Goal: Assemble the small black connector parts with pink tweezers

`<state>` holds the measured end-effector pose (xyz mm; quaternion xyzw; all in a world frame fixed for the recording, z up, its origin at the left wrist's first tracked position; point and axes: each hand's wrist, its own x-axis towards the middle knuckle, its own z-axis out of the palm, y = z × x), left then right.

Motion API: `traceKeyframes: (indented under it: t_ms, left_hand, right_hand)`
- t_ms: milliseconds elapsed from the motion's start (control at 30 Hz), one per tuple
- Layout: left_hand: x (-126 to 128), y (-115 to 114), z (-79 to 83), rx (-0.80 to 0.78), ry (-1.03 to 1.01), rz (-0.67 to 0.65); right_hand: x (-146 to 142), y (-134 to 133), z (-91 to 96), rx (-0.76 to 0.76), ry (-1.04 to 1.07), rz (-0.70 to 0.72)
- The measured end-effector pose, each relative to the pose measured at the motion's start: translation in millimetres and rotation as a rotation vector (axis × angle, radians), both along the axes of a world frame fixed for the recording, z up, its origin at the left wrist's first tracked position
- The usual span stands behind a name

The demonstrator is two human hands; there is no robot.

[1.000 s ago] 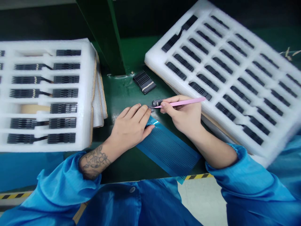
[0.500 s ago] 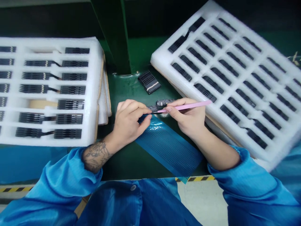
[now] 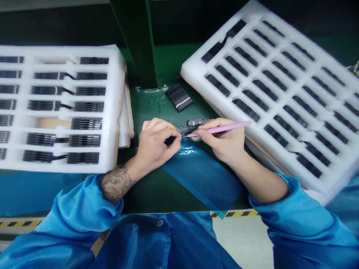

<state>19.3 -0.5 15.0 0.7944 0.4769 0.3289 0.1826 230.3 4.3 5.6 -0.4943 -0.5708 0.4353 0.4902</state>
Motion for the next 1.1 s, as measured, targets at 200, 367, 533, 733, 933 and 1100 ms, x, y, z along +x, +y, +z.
traceKeyframes:
  t_ms: [200, 367, 533, 733, 933, 1100]
  left_hand:
    - [-0.5, 0.5, 0.5, 0.023, 0.019, -0.011]
    - [-1.3, 1.6, 0.1, 0.013, -0.017, 0.024]
    - [-0.6, 1.6, 0.5, 0.007, -0.017, 0.018]
    - [0.2, 1.9, 0.9, -0.023, 0.014, 0.027]
    - [0.0, 2.5, 0.5, -0.015, 0.022, 0.008]
    - [-0.2, 2.2, 0.4, -0.024, 0.031, 0.009]
  right_hand:
    - [0.4, -0.4, 0.0, 0.011, -0.033, 0.015]
    - [1.6, -0.9, -3.9, 0.001, 0.003, -0.007]
    - [1.0, -0.4, -5.0, -0.002, -0.002, -0.004]
    - [-0.3, 0.3, -2.1, 0.001, -0.002, -0.002]
    - [-0.6, -0.9, 0.0, 0.007, -0.033, -0.009]
    - [-1.1, -0.7, 0.2, 0.004, -0.062, -0.026]
